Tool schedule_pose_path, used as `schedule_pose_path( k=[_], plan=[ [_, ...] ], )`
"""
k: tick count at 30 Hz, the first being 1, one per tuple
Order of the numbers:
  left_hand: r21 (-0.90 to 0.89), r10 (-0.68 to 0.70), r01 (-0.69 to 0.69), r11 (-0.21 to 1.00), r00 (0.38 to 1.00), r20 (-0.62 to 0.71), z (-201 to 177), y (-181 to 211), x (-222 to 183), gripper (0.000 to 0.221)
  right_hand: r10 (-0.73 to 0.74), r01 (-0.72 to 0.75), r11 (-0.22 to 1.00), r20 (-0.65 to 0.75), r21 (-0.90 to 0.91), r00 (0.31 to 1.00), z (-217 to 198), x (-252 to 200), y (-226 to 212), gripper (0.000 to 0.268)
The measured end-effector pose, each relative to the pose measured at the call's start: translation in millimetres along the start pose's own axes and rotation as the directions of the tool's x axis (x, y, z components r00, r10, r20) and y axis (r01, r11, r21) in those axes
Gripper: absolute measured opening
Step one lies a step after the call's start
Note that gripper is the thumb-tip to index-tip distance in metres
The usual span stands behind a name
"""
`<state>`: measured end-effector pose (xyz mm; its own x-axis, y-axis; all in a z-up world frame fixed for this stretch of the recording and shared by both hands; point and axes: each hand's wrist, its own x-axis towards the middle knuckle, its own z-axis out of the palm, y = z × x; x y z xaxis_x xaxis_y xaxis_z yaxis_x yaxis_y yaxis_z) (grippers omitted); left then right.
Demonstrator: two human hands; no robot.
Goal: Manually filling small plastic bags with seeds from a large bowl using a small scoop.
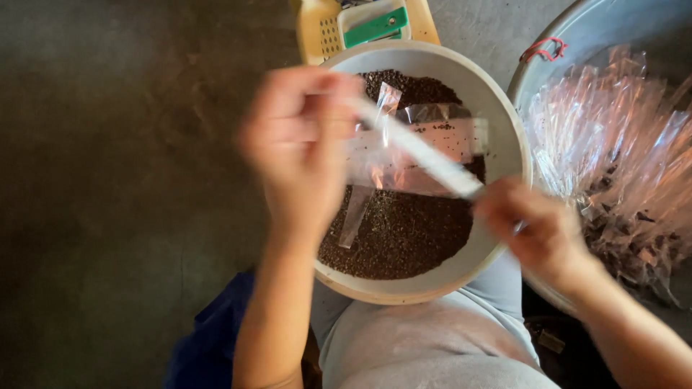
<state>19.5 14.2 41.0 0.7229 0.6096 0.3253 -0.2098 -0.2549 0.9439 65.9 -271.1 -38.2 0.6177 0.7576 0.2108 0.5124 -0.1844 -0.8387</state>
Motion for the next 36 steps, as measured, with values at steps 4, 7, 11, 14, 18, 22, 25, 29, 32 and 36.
schedule_pose_path(
  k=[4,7,11,14,18,22,25,29,32,36],
  plan=[
    [0.084,0.245,-0.307,0.948,0.873,0.421,47,-40,-38,0.012,0.188,-0.303,0.884,-0.326,-0.355,0.927,-48,-57,105,0.014],
    [0.270,0.239,-0.600,0.753,0.633,0.737,68,-85,-83,0.019,0.292,-0.467,0.705,-0.382,-0.534,0.877,-66,-104,180,0.017],
    [0.369,0.174,-0.607,0.704,0.651,0.739,79,-115,-111,0.024,0.492,-0.660,0.604,-0.443,-0.446,0.750,-63,-108,169,0.050],
    [0.269,-0.021,-0.231,0.935,0.721,0.693,64,-86,-84,0.007,0.438,-0.602,0.783,-0.548,-0.157,0.713,-67,-88,136,0.033],
    [0.199,0.136,-0.294,0.935,0.815,0.564,52,-70,-63,0.005,0.465,-0.544,0.839,-0.488,-0.024,0.739,-42,-17,27,0.056],
    [0.042,0.180,-0.233,0.972,0.842,0.509,32,-16,-44,0.006,0.611,-0.555,0.759,-0.076,0.340,0.788,11,40,-31,0.034],
    [0.027,0.182,-0.227,0.973,0.842,0.508,10,12,-31,0.007,0.286,-0.277,0.739,0.087,0.614,0.954,35,53,-5,0.026],
    [-0.047,-0.016,0.041,0.998,0.896,0.444,-6,12,-29,0.007,0.364,-0.393,0.838,0.149,0.379,0.920,24,69,17,0.023],
    [0.019,0.101,-0.115,0.993,0.930,0.353,-5,1,-28,0.008,0.598,-0.577,0.799,0.131,-0.169,0.790,17,82,26,0.027],
    [0.133,0.284,-0.349,0.928,0.890,0.356,7,-6,-36,0.006,0.551,-0.539,0.832,0.081,-0.128,0.831,11,67,-14,0.070]
  ],
)
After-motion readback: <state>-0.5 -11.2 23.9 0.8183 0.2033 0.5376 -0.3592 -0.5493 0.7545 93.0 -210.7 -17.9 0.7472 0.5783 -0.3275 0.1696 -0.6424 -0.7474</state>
